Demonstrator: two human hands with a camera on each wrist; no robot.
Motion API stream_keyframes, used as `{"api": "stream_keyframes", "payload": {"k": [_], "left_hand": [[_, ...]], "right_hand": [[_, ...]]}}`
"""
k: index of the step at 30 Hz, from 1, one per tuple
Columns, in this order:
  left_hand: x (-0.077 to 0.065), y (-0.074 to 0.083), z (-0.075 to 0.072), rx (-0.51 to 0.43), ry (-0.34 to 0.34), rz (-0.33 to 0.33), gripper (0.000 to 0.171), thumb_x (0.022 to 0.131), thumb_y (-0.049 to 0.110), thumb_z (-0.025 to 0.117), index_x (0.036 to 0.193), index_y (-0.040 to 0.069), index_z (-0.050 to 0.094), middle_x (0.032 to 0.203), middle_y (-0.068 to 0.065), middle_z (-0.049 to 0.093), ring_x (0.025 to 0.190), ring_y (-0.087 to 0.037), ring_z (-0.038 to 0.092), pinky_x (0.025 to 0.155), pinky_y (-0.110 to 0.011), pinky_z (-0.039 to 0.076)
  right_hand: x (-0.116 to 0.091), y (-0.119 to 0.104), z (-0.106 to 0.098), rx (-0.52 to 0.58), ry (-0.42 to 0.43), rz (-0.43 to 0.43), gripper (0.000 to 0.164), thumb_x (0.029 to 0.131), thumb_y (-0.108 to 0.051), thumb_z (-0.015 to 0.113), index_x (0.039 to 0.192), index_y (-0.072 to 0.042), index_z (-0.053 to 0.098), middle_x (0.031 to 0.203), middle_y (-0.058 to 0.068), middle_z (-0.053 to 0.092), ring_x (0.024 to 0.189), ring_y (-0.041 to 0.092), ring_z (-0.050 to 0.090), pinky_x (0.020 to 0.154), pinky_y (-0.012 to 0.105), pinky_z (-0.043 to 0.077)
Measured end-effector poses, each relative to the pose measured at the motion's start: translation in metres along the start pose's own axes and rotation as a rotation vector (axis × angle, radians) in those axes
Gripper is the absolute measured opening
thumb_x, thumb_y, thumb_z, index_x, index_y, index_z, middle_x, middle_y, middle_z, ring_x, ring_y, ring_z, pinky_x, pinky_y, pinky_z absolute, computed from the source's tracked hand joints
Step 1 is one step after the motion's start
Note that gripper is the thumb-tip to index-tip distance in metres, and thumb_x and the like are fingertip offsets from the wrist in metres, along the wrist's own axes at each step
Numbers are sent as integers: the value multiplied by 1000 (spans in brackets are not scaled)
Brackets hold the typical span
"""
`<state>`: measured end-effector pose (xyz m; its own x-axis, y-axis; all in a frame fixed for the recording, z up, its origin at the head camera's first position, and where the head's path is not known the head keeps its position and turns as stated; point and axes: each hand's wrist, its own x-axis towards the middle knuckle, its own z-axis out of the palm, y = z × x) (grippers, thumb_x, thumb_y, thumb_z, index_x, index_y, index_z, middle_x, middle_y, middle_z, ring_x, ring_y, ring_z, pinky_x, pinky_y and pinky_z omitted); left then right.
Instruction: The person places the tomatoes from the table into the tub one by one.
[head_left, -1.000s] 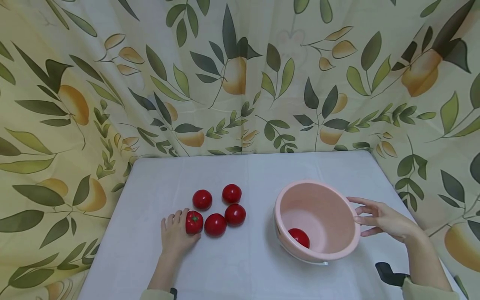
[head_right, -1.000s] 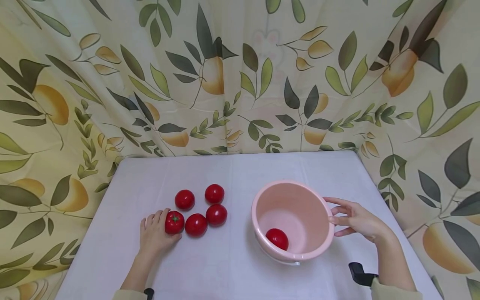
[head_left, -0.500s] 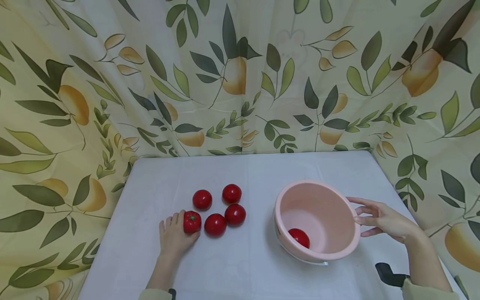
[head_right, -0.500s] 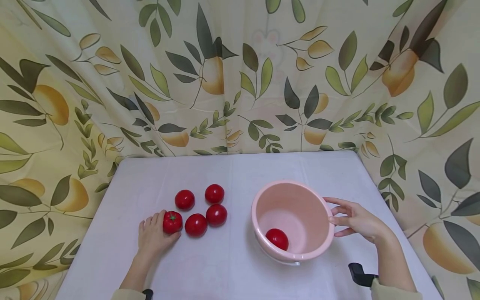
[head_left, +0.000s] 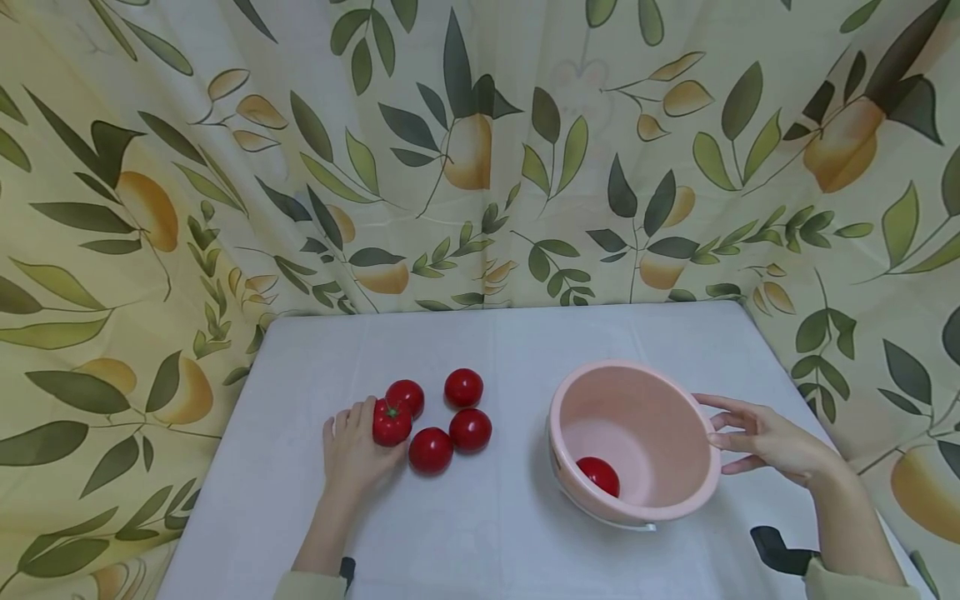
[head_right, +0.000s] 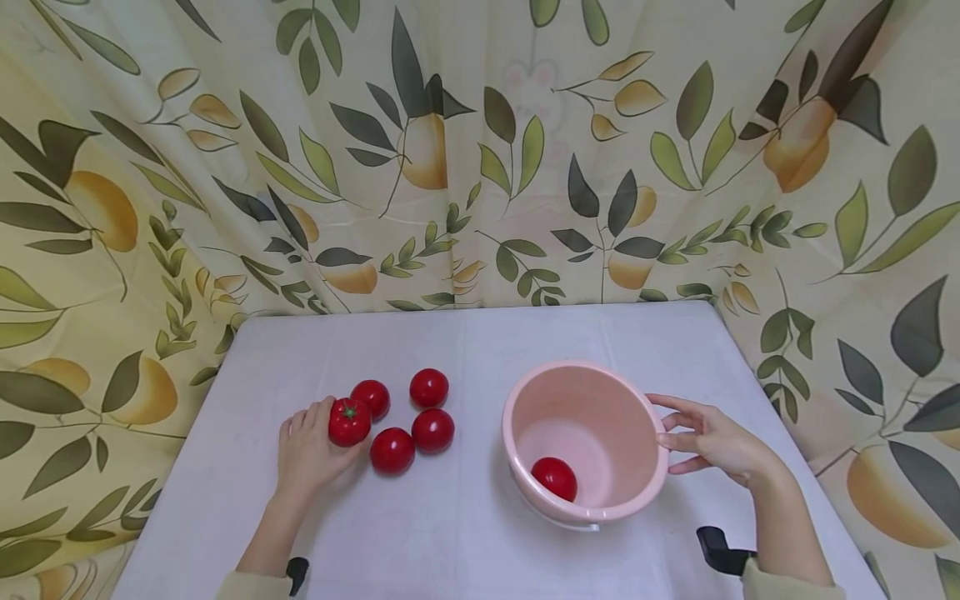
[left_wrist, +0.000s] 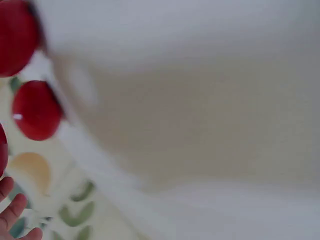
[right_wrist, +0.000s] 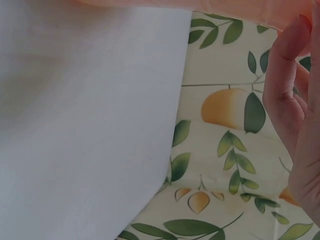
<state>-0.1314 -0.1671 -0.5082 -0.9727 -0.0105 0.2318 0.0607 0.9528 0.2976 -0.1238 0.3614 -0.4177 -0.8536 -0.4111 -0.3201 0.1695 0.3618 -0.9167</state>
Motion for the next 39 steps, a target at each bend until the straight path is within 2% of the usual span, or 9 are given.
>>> {"api": "stream_keyframes", "payload": {"k": [6, 13, 22, 28, 32, 39], "left_hand": [[21, 40, -19, 5, -13, 107, 80, 61, 44, 76, 125, 8, 44, 110, -9, 54, 106, -29, 45, 96, -54, 29], [41, 97, -27, 25, -3, 275, 79, 63, 49, 73, 126, 12, 44, 115, -6, 54, 110, -25, 44, 98, -51, 29], [53, 163, -16, 55, 26, 504, 78, 64, 57, 68, 128, 18, 45, 115, 1, 54, 108, -18, 46, 98, -48, 33], [61, 192, -16, 98, 21, 557, 79, 64, 58, 68, 128, 19, 44, 117, 4, 54, 108, -16, 46, 98, -44, 33], [61, 211, -15, 112, -14, 631, 78, 65, 58, 67, 129, 21, 42, 118, 5, 53, 110, -14, 45, 99, -43, 32], [53, 247, -2, 175, -116, 749, 80, 69, 62, 60, 136, 24, 35, 125, 10, 47, 113, -10, 39, 103, -42, 27]], "right_hand": [[0, 0, 0, 10, -9, -18, 53, 91, -4, 52, 123, -46, 43, 96, 0, 56, 79, 15, 64, 65, 41, 53], [0, 0, 0, 5, 1, -2, 52, 91, -5, 52, 125, -45, 42, 97, 2, 55, 79, 15, 64, 65, 41, 53], [0, -1, 1, 6, 6, 10, 52, 91, -6, 53, 127, -42, 42, 98, 4, 54, 80, 16, 64, 66, 43, 53], [-1, -2, 0, -13, 27, 67, 52, 91, -11, 55, 130, -41, 39, 100, 5, 52, 81, 16, 63, 67, 42, 53], [-2, -1, -1, -15, 20, 55, 52, 91, -10, 54, 127, -44, 40, 99, 4, 52, 81, 14, 62, 66, 41, 53], [0, 2, 0, -12, 17, 31, 53, 91, -8, 52, 127, -45, 41, 98, 2, 53, 81, 14, 63, 65, 40, 53]]}}
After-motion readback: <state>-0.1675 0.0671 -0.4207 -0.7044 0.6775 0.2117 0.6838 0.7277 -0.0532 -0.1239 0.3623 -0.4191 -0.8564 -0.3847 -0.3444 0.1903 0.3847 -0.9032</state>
